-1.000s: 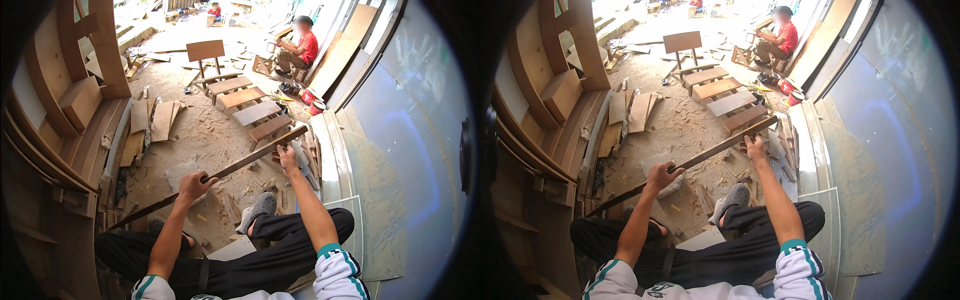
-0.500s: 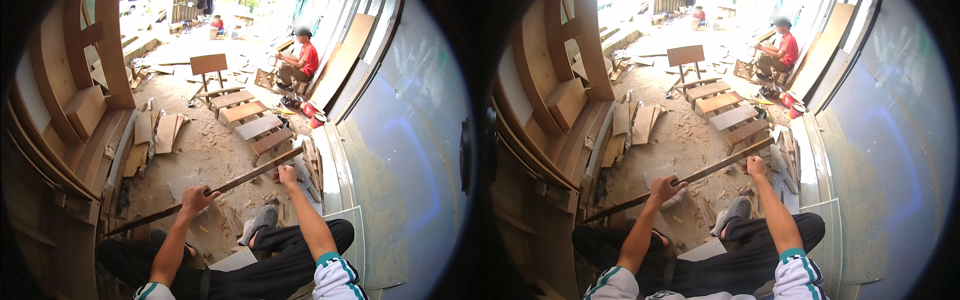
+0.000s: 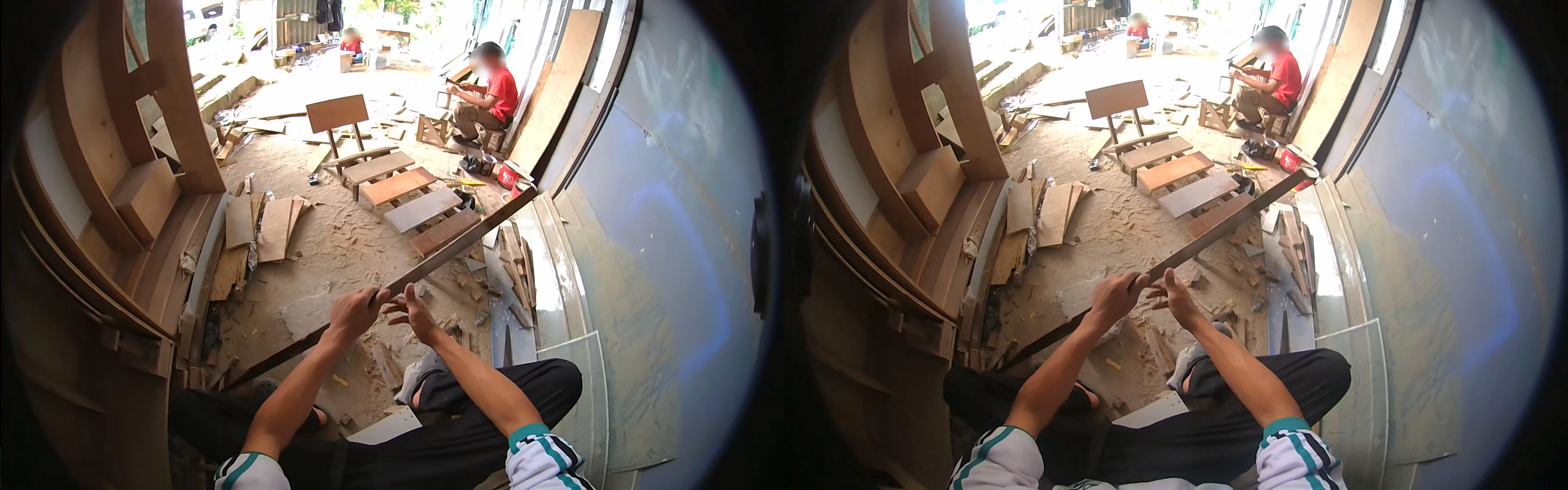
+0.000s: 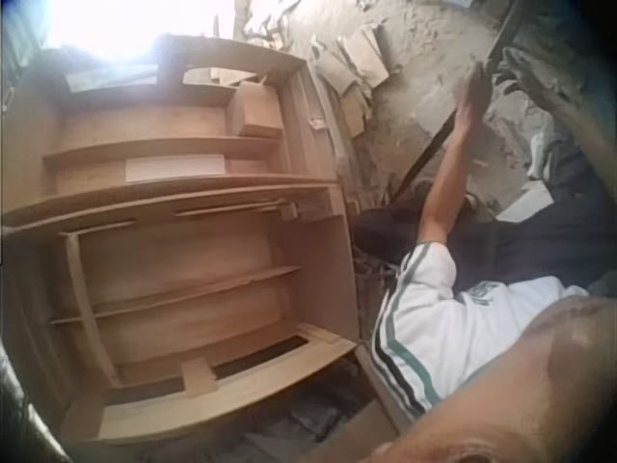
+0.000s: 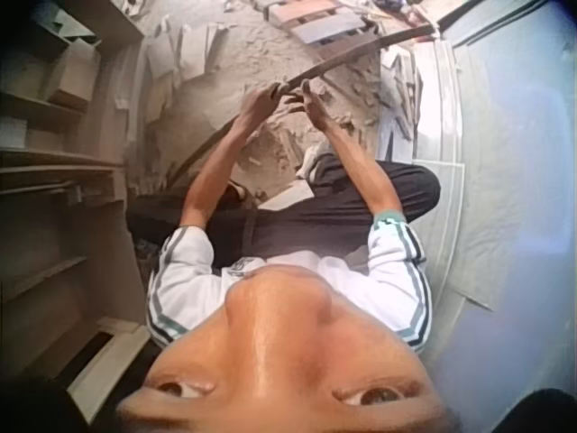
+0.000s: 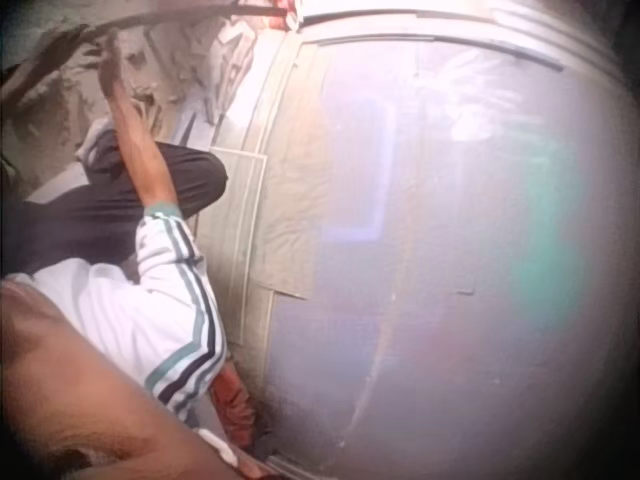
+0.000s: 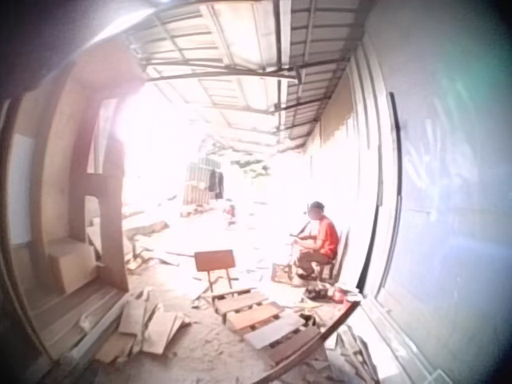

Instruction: The person sits on the floor and smooths a long wooden plank using a metal file. They hold the plank with one hand and file its surface with the other, generating wood shavings. The person then places the plank down and continues filing a smaller piece of wood on the floor.

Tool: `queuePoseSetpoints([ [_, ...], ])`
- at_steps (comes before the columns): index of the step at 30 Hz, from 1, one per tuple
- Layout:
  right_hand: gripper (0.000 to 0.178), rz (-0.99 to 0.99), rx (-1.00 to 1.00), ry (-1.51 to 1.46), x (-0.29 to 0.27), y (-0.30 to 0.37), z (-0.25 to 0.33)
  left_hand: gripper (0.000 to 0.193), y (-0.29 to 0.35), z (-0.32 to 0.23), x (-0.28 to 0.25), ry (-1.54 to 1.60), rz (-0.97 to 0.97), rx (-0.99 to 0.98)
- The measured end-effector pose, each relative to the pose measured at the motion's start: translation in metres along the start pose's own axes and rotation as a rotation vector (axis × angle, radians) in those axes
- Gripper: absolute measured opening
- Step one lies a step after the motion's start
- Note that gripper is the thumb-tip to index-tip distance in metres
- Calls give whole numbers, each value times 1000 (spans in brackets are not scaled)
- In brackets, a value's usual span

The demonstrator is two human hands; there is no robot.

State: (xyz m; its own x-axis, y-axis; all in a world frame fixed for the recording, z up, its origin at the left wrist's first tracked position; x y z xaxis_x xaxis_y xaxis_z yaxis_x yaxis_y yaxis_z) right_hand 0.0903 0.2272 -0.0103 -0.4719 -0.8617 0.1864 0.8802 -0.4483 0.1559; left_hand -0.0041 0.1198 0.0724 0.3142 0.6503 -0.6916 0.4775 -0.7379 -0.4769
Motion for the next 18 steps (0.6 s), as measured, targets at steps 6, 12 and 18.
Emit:
queuePoseSetpoints([
  [6, 56, -142, -209, -310, -11, 9, 74, 26, -49, -69, -1, 54, -85, 125],
  [12, 46, -280, -295, -298, -43, 35, 147, 16, -78, -125, -9, 181, -332, 281],
  [18, 38, -386, -394, -220, -52, 55, 186, 23, -82, -139, -15, 147, -434, 266],
])
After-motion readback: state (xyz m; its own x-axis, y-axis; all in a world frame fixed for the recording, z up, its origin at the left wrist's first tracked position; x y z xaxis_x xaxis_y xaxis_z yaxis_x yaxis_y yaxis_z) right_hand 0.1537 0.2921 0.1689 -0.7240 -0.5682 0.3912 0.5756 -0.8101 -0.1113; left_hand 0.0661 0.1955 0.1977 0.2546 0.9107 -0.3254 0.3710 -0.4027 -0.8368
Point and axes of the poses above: each hand's wrist, its own y-axis away from the middle knuckle, its own x-axis out of the palm, z = x × y, the point moved 8 cm from there along -y, towards the middle knuckle, and after that the axes turned 1 degree about -z, right-handed, at the moved point
